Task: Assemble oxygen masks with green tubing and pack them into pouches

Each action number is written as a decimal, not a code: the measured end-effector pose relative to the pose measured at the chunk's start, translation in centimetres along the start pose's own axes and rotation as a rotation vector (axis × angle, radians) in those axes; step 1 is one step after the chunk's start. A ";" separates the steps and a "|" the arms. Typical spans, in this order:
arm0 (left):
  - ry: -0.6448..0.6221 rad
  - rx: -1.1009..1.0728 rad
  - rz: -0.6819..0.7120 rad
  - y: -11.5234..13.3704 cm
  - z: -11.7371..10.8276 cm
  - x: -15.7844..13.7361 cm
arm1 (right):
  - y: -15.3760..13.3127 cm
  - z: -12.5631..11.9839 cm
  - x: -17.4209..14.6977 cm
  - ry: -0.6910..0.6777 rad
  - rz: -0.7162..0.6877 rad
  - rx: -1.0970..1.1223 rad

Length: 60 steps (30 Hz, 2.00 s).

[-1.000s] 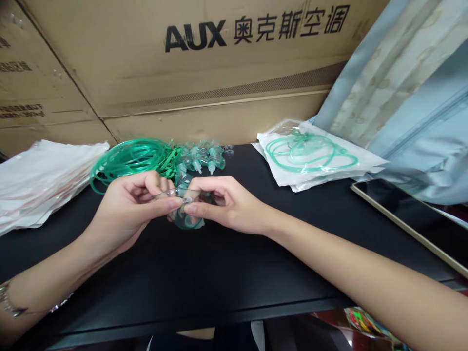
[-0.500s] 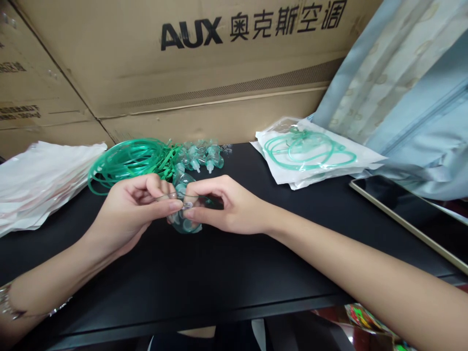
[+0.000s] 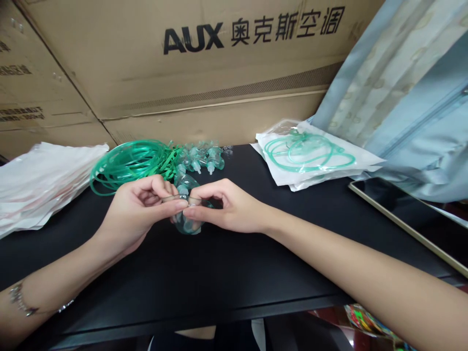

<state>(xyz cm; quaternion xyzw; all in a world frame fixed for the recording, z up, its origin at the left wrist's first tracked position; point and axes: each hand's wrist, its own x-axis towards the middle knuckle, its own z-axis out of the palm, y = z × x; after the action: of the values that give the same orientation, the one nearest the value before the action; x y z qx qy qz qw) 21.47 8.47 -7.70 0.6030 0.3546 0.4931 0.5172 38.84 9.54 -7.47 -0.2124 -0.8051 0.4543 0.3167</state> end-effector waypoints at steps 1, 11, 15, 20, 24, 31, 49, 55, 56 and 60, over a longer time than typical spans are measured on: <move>-0.008 -0.009 -0.017 0.0 0.0 0.0 | 0.0 0.1 0.0 0.014 0.001 0.002; -0.199 0.271 -0.006 0.6 -1.0 0.1 | 0.5 0.0 -0.2 0.079 0.028 0.118; -0.179 0.368 0.050 0.7 -0.9 -0.1 | 0.7 -0.1 -0.1 0.029 0.032 0.136; -0.114 0.381 0.047 0.7 -0.3 -0.2 | 0.9 -0.1 0.1 0.011 0.032 0.131; -0.094 0.348 0.030 0.9 -0.1 -0.1 | 0.8 0.0 0.0 0.009 -0.004 0.076; -0.120 0.296 -0.036 1.2 -0.5 0.0 | 0.6 0.0 -0.1 0.045 -0.004 0.081; -0.229 0.053 -0.233 1.1 -0.9 0.2 | 0.6 -0.3 -0.1 -0.032 0.023 0.184; -0.121 0.228 -0.126 0.7 -1.2 0.4 | 0.7 -0.2 0.3 0.030 0.059 0.116; -0.110 0.244 -0.112 0.6 -1.2 0.4 | 0.7 -0.1 0.3 0.042 0.068 0.129; -0.092 0.279 -0.099 0.5 -1.2 0.5 | 1.0 0.1 0.3 0.100 0.100 0.160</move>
<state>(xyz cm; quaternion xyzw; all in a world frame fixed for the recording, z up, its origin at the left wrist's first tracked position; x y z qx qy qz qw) 20.43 9.11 -7.11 0.6727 0.4249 0.3847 0.4679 38.58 10.19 -8.31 -0.2489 -0.7377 0.5214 0.3493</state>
